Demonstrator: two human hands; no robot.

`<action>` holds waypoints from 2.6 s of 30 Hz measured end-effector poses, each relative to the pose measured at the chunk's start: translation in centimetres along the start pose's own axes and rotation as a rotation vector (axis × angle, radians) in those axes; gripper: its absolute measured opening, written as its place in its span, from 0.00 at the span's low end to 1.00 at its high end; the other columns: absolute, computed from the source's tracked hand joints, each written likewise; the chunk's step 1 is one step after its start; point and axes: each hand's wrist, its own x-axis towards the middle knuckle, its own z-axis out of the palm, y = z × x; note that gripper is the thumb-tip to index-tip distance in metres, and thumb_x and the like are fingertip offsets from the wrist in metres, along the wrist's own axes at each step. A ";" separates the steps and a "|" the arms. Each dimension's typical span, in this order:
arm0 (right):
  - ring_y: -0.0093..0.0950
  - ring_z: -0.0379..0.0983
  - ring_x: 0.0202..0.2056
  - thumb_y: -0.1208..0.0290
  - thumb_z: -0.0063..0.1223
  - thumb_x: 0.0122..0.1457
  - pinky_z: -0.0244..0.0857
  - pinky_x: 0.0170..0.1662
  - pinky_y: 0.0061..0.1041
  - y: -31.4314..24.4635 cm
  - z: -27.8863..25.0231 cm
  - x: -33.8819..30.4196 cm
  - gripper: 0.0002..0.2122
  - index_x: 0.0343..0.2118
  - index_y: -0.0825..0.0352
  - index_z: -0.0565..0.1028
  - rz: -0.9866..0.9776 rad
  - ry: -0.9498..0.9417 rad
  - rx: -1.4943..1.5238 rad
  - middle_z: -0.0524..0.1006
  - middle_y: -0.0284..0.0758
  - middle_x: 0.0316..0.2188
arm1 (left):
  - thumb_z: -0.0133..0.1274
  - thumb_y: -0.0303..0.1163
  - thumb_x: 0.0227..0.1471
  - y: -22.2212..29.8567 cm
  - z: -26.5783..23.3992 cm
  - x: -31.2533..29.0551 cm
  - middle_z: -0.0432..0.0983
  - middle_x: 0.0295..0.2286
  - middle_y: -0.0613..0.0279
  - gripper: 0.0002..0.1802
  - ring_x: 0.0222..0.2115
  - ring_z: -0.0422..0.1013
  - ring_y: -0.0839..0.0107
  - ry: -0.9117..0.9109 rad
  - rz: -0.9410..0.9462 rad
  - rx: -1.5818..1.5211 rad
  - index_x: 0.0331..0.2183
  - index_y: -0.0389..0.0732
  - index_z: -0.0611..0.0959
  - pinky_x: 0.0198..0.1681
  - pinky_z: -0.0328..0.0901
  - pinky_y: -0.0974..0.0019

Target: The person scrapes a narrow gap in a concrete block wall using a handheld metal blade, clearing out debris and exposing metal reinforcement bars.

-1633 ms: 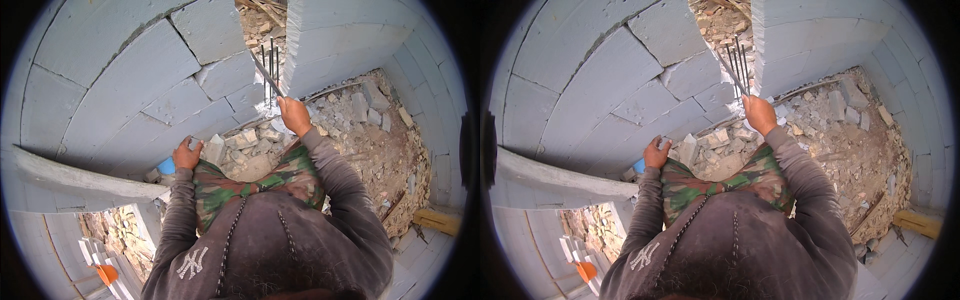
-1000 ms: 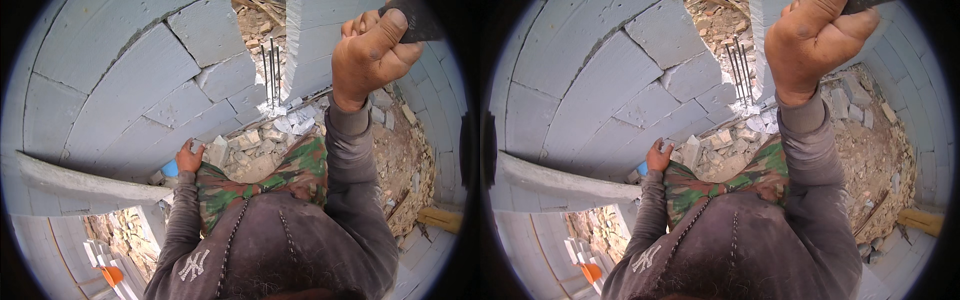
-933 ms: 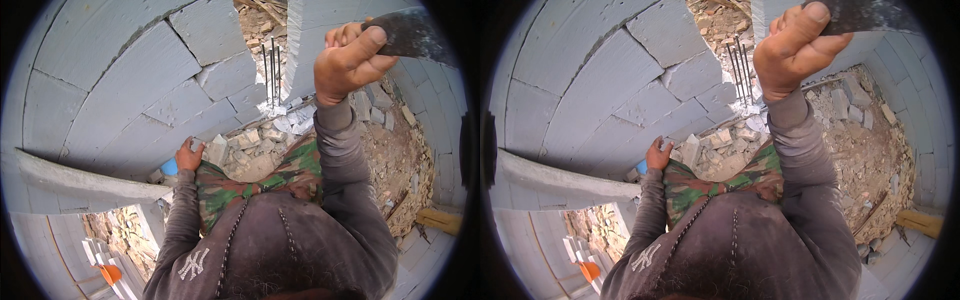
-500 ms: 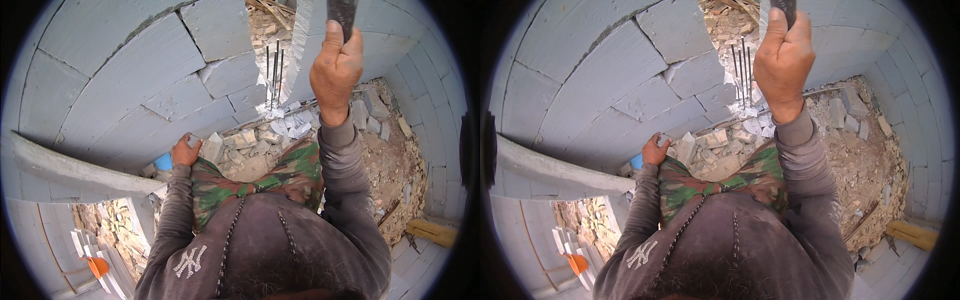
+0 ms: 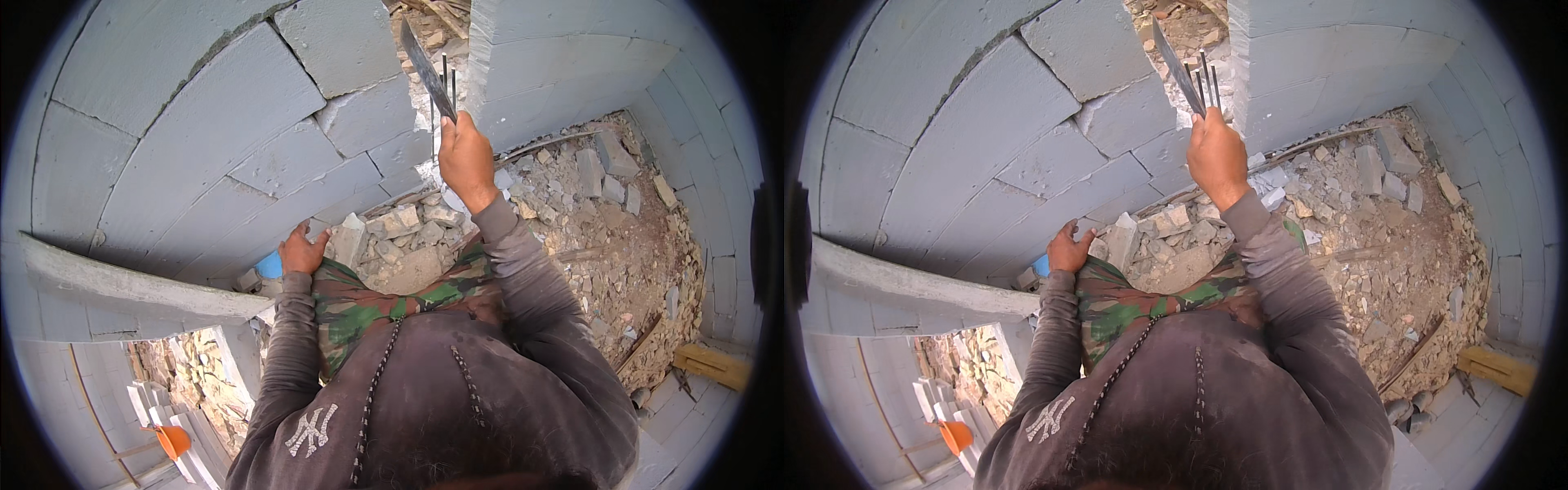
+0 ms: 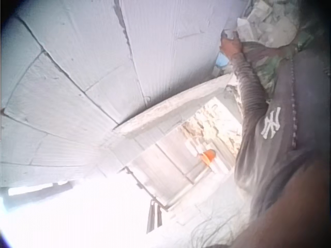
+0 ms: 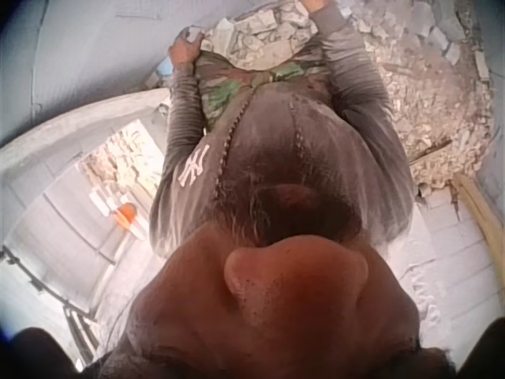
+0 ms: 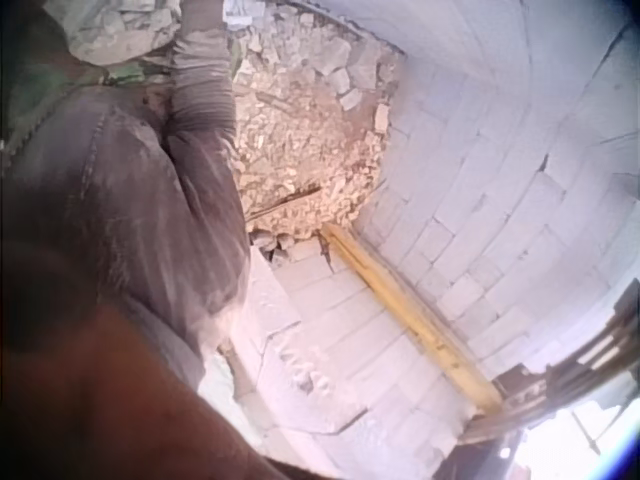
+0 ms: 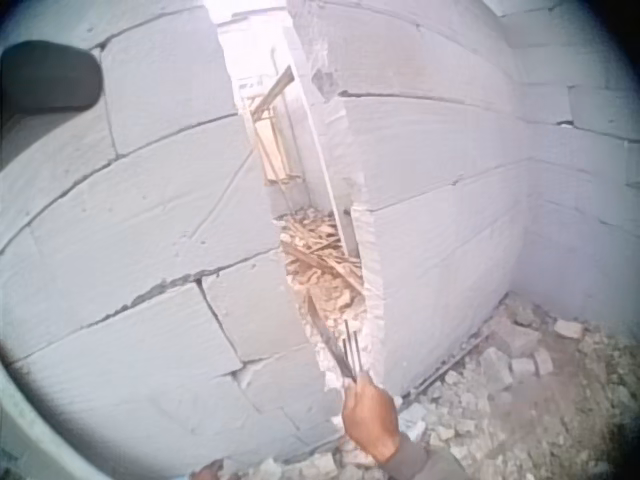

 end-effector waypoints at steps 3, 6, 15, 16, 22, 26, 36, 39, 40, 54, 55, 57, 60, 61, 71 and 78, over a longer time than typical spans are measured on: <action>0.47 0.78 0.25 0.66 0.48 0.71 0.71 0.31 0.41 -5.5 -4.6 1.3 0.11 0.41 0.72 0.73 -0.267 0.311 0.252 0.79 0.46 0.23 | 0.61 0.59 0.50 -0.6 0.8 0.1 0.82 0.46 0.49 0.39 0.47 0.79 0.50 0.022 0.010 0.006 0.54 0.41 0.82 0.53 0.70 0.51; 0.39 0.77 0.25 0.67 0.50 0.71 0.70 0.31 0.35 -6.0 -4.6 3.4 0.11 0.44 0.71 0.73 -0.410 0.604 0.556 0.78 0.43 0.24 | 0.61 0.59 0.50 0.1 0.7 0.4 0.83 0.46 0.49 0.38 0.46 0.79 0.50 0.032 0.043 0.029 0.54 0.41 0.82 0.51 0.71 0.51; 0.60 0.77 0.36 0.62 0.45 0.70 0.68 0.40 0.55 9.5 9.2 -2.6 0.15 0.36 0.73 0.74 0.111 -0.119 -0.018 0.79 0.58 0.29 | 0.61 0.59 0.50 0.7 0.3 0.7 0.83 0.45 0.50 0.38 0.47 0.78 0.51 0.042 0.046 0.044 0.53 0.39 0.82 0.54 0.67 0.50; 0.60 0.76 0.36 0.62 0.45 0.70 0.69 0.39 0.54 8.9 8.3 -3.1 0.15 0.36 0.73 0.74 0.109 -0.125 -0.012 0.79 0.58 0.28 | 0.61 0.59 0.51 0.5 0.5 0.2 0.83 0.45 0.50 0.38 0.47 0.78 0.52 0.029 0.042 0.057 0.53 0.39 0.82 0.55 0.67 0.50; 0.32 0.70 0.21 0.60 0.46 0.73 0.64 0.28 0.35 0.2 -0.4 1.7 0.16 0.36 0.70 0.76 -0.202 0.239 0.237 0.71 0.41 0.18 | 0.59 0.61 0.52 0.4 0.7 0.4 0.81 0.49 0.48 0.41 0.51 0.76 0.52 -0.054 0.031 -0.007 0.57 0.39 0.79 0.62 0.56 0.38; 0.15 0.59 0.19 0.59 0.48 0.73 0.56 0.23 0.19 -11.7 -9.6 5.4 0.16 0.36 0.69 0.77 -0.684 0.621 0.722 0.65 0.24 0.18 | 0.61 0.60 0.51 -0.6 1.2 0.0 0.82 0.46 0.50 0.38 0.47 0.78 0.52 0.022 0.040 0.020 0.53 0.39 0.82 0.54 0.65 0.49; 0.41 0.75 0.24 0.62 0.42 0.73 0.67 0.30 0.37 3.2 4.9 -0.3 0.16 0.42 0.72 0.75 -0.229 0.287 0.334 0.77 0.44 0.22 | 0.64 0.46 0.51 6.9 1.9 1.7 0.77 0.46 0.45 0.39 0.45 0.74 0.47 0.017 0.596 -0.045 0.60 0.38 0.73 0.50 0.68 0.52; 0.60 0.76 0.33 0.62 0.42 0.71 0.68 0.38 0.55 10.2 10.0 -2.9 0.18 0.31 0.73 0.75 0.053 -0.112 -0.113 0.79 0.58 0.27 | 0.64 0.43 0.51 12.8 1.7 3.0 0.73 0.47 0.47 0.48 0.46 0.72 0.47 -0.067 0.600 0.032 0.67 0.41 0.62 0.49 0.68 0.50; 0.60 0.76 0.33 0.61 0.42 0.71 0.69 0.38 0.55 9.7 10.0 -2.9 0.18 0.31 0.73 0.75 0.033 -0.126 -0.119 0.79 0.58 0.27 | 0.64 0.43 0.50 13.8 2.2 3.5 0.72 0.48 0.48 0.50 0.46 0.71 0.48 -0.073 0.574 0.058 0.68 0.43 0.59 0.49 0.68 0.49; 0.18 0.63 0.23 0.59 0.44 0.74 0.61 0.28 0.21 -9.7 -7.2 4.2 0.19 0.42 0.73 0.79 -0.494 0.506 0.386 0.69 0.26 0.19 | 0.62 0.40 0.50 12.9 5.6 7.7 0.65 0.55 0.50 0.62 0.50 0.69 0.50 -0.106 0.461 0.417 0.72 0.64 0.38 0.53 0.62 0.48; 0.21 0.63 0.19 0.60 0.44 0.74 0.61 0.25 0.24 -13.8 -8.9 4.6 0.17 0.41 0.72 0.77 -0.576 0.604 0.589 0.67 0.27 0.17 | 0.62 0.40 0.50 12.5 5.6 7.7 0.65 0.56 0.50 0.62 0.50 0.68 0.50 -0.113 0.449 0.428 0.73 0.64 0.38 0.53 0.62 0.48; 0.22 0.63 0.18 0.60 0.43 0.74 0.60 0.24 0.24 -16.0 -10.1 4.8 0.18 0.42 0.73 0.76 -0.726 0.723 0.795 0.65 0.29 0.16 | 0.61 0.39 0.51 12.7 5.5 7.7 0.65 0.56 0.50 0.62 0.51 0.68 0.50 -0.117 0.447 0.423 0.73 0.63 0.37 0.54 0.61 0.48; 0.23 0.65 0.22 0.56 0.37 0.76 0.62 0.25 0.21 -11.2 -7.2 4.7 0.22 0.44 0.76 0.72 -0.782 0.784 0.778 0.66 0.31 0.19 | 0.61 0.39 0.51 12.9 5.3 7.4 0.65 0.55 0.50 0.62 0.50 0.68 0.50 -0.118 0.439 0.407 0.73 0.63 0.37 0.54 0.61 0.48; 0.20 0.63 0.22 0.57 0.36 0.76 0.62 0.26 0.21 -6.8 -2.7 3.2 0.21 0.43 0.74 0.74 -0.610 0.649 0.708 0.66 0.28 0.19 | 0.61 0.39 0.51 13.1 5.2 7.4 0.65 0.55 0.50 0.62 0.50 0.68 0.50 -0.119 0.438 0.416 0.73 0.63 0.37 0.54 0.61 0.48; 0.49 0.77 0.28 0.54 0.42 0.72 0.68 0.34 0.46 5.9 3.3 -1.2 0.24 0.28 0.72 0.77 -0.055 -0.066 0.136 0.79 0.51 0.23 | 0.63 0.43 0.50 13.0 5.6 7.3 0.67 0.52 0.49 0.63 0.48 0.69 0.50 -0.099 0.458 0.433 0.73 0.59 0.37 0.53 0.61 0.47; 0.17 0.57 0.19 0.52 0.38 0.75 0.57 0.22 0.22 -8.7 -9.2 6.2 0.24 0.26 0.65 0.67 -0.588 0.462 0.769 0.61 0.26 0.16 | 0.64 0.47 0.49 12.0 4.6 5.9 0.69 0.52 0.47 0.64 0.48 0.72 0.48 -0.159 0.380 0.327 0.73 0.56 0.39 0.51 0.62 0.45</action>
